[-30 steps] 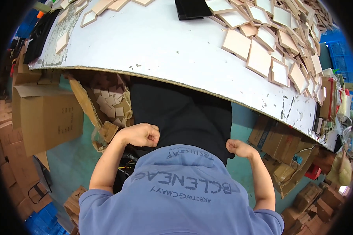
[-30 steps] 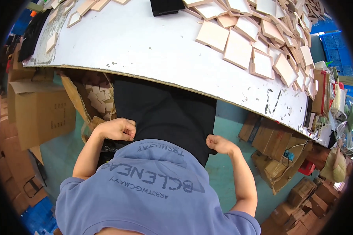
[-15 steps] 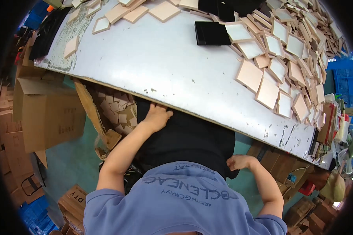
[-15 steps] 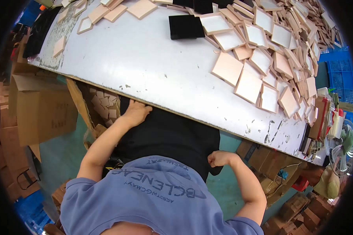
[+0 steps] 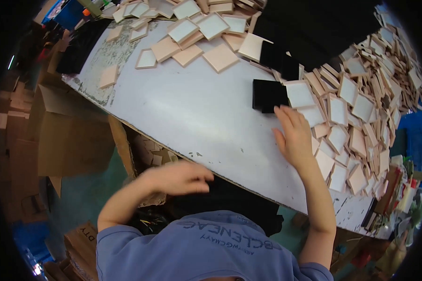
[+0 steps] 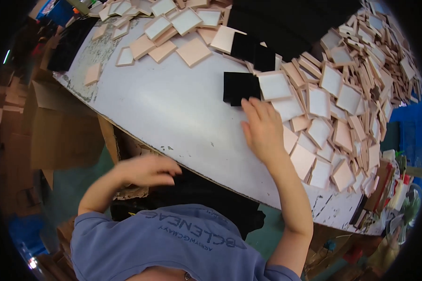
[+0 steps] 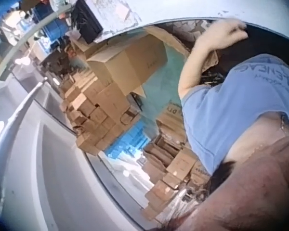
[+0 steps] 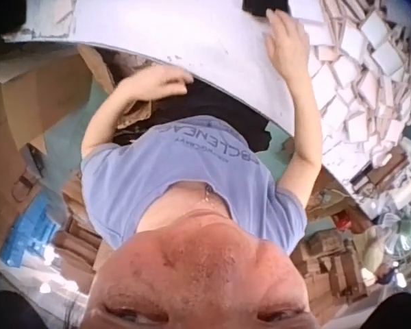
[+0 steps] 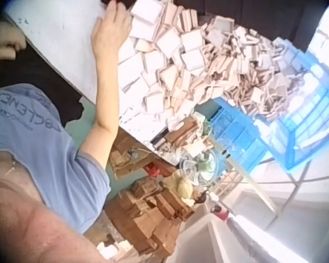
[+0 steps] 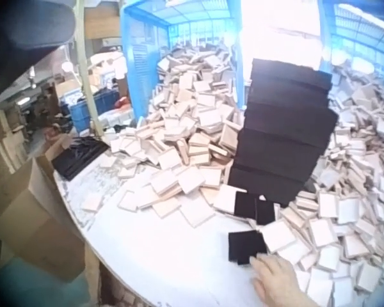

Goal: Placing black velvet inserts into small jewelry boxes and assembling them at a warehouse workbench.

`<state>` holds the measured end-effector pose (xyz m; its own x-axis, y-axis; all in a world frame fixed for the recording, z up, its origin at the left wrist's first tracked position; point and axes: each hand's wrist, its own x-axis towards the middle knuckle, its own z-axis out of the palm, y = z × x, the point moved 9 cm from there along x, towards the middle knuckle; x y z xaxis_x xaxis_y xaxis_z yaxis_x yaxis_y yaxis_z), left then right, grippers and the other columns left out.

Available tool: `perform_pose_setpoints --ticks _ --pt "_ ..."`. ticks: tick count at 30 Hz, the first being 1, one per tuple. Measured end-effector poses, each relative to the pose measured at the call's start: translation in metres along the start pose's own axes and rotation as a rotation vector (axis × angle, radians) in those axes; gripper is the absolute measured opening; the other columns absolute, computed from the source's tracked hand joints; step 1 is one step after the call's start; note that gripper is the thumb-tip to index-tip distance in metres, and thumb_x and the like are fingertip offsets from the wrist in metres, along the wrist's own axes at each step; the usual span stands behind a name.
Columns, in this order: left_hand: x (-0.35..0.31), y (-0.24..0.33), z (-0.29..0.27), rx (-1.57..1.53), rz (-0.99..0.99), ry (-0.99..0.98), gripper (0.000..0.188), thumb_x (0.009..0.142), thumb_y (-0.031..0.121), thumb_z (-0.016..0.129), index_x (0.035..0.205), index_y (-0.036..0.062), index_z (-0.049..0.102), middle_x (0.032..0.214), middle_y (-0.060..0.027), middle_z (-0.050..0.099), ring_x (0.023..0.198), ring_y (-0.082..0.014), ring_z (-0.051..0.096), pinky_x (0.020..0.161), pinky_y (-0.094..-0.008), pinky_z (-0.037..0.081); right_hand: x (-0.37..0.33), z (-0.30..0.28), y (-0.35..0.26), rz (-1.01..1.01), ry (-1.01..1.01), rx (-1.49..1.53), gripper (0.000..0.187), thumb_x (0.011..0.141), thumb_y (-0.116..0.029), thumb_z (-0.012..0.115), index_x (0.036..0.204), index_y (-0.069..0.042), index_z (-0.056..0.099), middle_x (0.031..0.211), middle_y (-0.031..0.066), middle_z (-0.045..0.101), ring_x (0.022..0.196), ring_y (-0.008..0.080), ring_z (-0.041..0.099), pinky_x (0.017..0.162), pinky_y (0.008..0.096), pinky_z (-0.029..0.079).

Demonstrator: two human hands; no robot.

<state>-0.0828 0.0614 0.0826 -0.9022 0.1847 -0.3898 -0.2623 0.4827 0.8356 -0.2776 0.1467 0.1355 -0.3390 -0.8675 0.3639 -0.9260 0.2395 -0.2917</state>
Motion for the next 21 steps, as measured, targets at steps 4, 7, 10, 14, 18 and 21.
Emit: perform_pose_setpoints --ticks 4,7,10,14,18,21 --pt "0.009 -0.009 -0.156 0.423 0.173 0.722 0.028 0.080 0.020 0.063 0.101 0.0031 0.055 0.098 -0.0147 0.057 0.090 -0.0303 0.056 0.080 -0.0363 0.044 0.027 0.021 0.007 -0.133 -0.051 -0.166 0.047 0.065 -0.007 0.068 0.111 -0.003 0.056 0.117 0.0116 0.054 0.106 0.0254 0.049 0.087 0.0373 0.040" --pt "0.018 -0.050 -0.250 0.779 0.037 0.976 0.036 0.074 0.026 0.067 0.099 0.0034 0.054 0.104 -0.0129 0.055 0.097 -0.0298 0.053 0.083 -0.0362 0.042 0.029 0.027 0.014 -0.165 0.011 -0.150 0.039 0.067 -0.007 0.066 0.105 -0.002 0.060 0.111 0.0109 0.058 0.101 0.0240 0.052 0.087 0.0366 0.040" --pt "0.036 -0.097 -0.296 0.831 -0.294 0.894 0.047 0.066 0.036 0.072 0.095 0.0048 0.054 0.106 -0.0125 0.055 0.098 -0.0284 0.053 0.083 -0.0376 0.041 0.030 0.031 0.014 -0.172 0.039 -0.128 0.034 0.068 -0.008 0.065 0.101 -0.001 0.062 0.108 0.0111 0.061 0.098 0.0234 0.054 0.086 0.0362 0.041" --pt "0.055 -0.117 -0.314 0.638 -0.563 0.716 0.056 0.059 0.043 0.074 0.095 0.0062 0.053 0.104 -0.0126 0.055 0.097 -0.0281 0.053 0.084 -0.0387 0.040 0.032 0.027 0.014 -0.152 0.010 -0.121 0.034 0.068 -0.009 0.064 0.101 0.000 0.062 0.108 0.0128 0.061 0.097 0.0238 0.055 0.085 0.0363 0.042" --pt "0.049 -0.102 -0.307 0.691 -0.607 0.749 0.062 0.058 0.042 0.075 0.103 0.0059 0.051 0.100 -0.0144 0.056 0.095 -0.0296 0.053 0.081 -0.0386 0.041 0.029 0.029 0.014 -0.136 0.017 -0.118 0.032 0.070 -0.009 0.063 0.101 0.001 0.062 0.108 0.0140 0.061 0.096 0.0248 0.055 0.085 0.0365 0.043" --pt "0.030 -0.068 -0.282 0.753 -0.321 0.967 0.067 0.058 0.037 0.076 0.112 0.0077 0.050 0.100 -0.0141 0.055 0.093 -0.0282 0.052 0.078 -0.0369 0.042 0.027 0.027 0.019 -0.118 0.051 -0.080 0.030 0.071 -0.005 0.062 0.100 0.002 0.061 0.107 0.0154 0.061 0.091 0.0269 0.058 0.081 0.0368 0.045"
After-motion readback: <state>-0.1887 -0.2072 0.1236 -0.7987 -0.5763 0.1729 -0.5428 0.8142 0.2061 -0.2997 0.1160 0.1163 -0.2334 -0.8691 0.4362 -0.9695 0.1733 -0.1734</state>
